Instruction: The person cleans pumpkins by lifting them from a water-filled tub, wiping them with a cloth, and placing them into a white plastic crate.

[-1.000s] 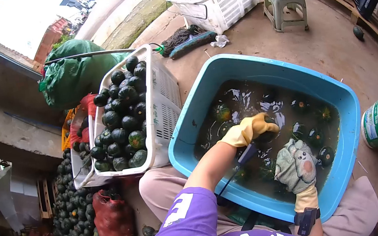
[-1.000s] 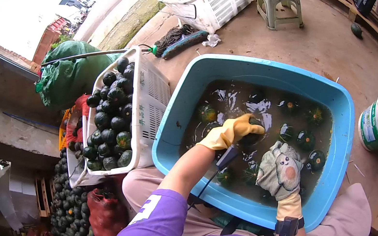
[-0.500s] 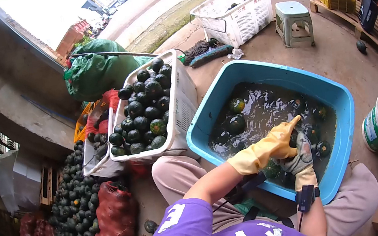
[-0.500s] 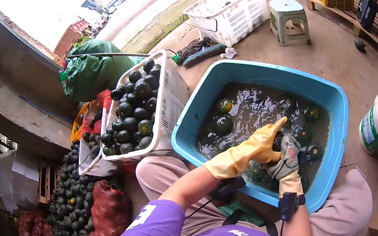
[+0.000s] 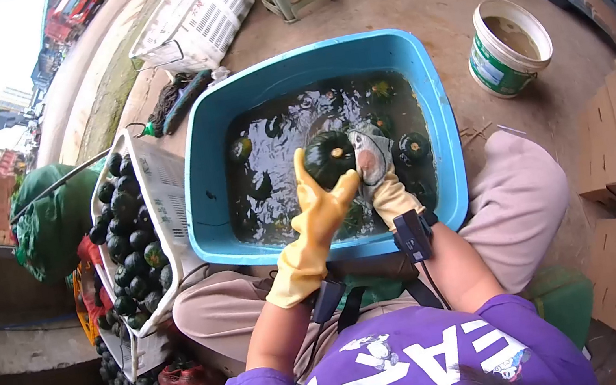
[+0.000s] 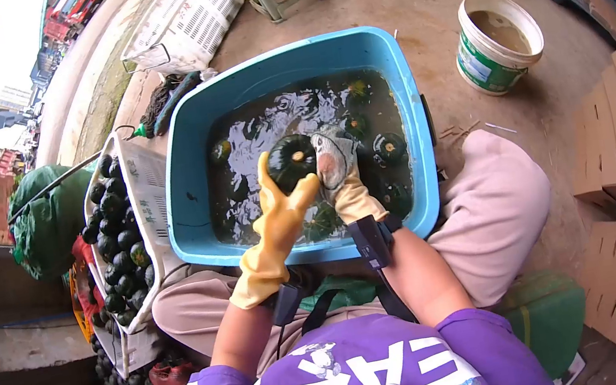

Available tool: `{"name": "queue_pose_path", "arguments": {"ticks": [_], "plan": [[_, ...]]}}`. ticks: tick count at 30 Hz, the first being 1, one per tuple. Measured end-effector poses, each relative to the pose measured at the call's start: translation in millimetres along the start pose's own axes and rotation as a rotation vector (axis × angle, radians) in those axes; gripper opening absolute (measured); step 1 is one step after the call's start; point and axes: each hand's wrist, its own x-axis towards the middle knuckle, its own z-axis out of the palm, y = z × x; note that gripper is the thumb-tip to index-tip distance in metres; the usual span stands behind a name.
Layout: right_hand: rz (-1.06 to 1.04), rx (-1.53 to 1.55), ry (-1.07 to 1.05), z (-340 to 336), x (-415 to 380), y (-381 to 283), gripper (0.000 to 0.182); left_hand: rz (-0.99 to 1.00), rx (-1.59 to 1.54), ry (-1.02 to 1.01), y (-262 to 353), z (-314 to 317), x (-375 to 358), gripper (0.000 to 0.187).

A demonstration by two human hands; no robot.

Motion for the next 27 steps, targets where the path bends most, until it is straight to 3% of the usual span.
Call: {"name": "queue_pose_path", "arguments": {"ticks": [1,2,3,4,5,6,8,9,10,12,14,15,16,17,18,20,22,23,27], "plan": [[-0.157,-0.084,0.059,-6.2,-6.9,-6.3,0.021,0.467,0.441,-0.026,-6.2,-19.8,10.9,0.086],[-0.262,0.157,0.262,20.6,-4.6,11.3,0.023,0.941,0.877,-0.041,-11.7,-36.1,25.1,0.078],[-0.341,-0.052,0.255,23.5,-6.0,11.3,0.024,0.590,0.260,-0.150,-21.0,-32.6,29.1,0.054],[-0.422,-0.261,0.247,26.2,-5.4,11.2,0.027,0.213,-0.340,-0.240,-29.6,-28.9,34.7,0.049],[-0.279,-0.525,-0.051,33.1,-0.3,11.4,0.032,0.858,0.426,-0.212,-36.7,-49.8,50.0,0.055],[-0.238,-0.459,-0.174,26.1,-0.4,-5.3,0.026,-0.005,-0.040,-0.209,-17.3,-40.5,42.8,0.072],[-0.671,-0.353,-0.260,-8.3,1.3,-8.8,0.019,-0.284,0.030,-0.617,7.7,-66.4,54.2,0.090],[-0.599,-0.179,-0.324,1.9,0.5,-2.0,0.015,-0.298,-0.028,-0.670,-12.1,-72.9,56.7,0.089],[-0.731,-0.150,-0.205,34.7,-7.9,41.3,0.019,-0.359,-0.024,-0.733,-4.5,-83.4,58.1,0.090],[-0.720,0.042,-0.083,20.1,-5.6,26.0,0.028,-0.173,-0.138,-0.788,-8.6,-92.3,62.0,0.089],[-0.419,0.128,-0.282,-19.5,-1.2,-11.1,0.035,-0.283,-0.598,-0.500,-14.3,-79.4,42.7,0.077],[-0.274,0.154,-0.245,-7.1,-1.3,-4.0,0.033,-0.285,-0.585,-0.316,-10.5,-65.9,34.5,0.074],[-0.273,0.152,-0.240,7.2,0.3,1.8,0.033,-0.283,-0.567,-0.133,-4.5,-50.6,28.3,0.070],[-0.320,0.113,-0.173,13.1,4.4,-2.7,0.031,-0.149,-0.568,-0.292,6.0,-40.9,24.9,0.064],[-0.362,0.072,-0.111,16.1,5.4,-4.3,0.030,0.011,-0.388,-0.123,1.1,-23.9,15.5,0.062],[-0.479,-0.247,-0.362,-12.7,7.7,-13.2,0.022,0.008,-0.450,-0.211,-7.3,-36.5,22.3,0.063],[-0.485,0.189,-0.450,2.6,0.1,17.4,0.021,-0.130,-0.398,-0.411,4.6,-63.2,32.7,0.069],[-0.359,0.864,-0.398,29.8,-14.7,49.8,0.024,-0.211,-0.321,-0.456,25.1,-79.8,32.2,0.071],[-0.296,1.045,-0.629,22.8,-11.2,35.7,0.032,-0.292,0.045,-0.710,29.3,-99.5,48.2,0.083]]}}
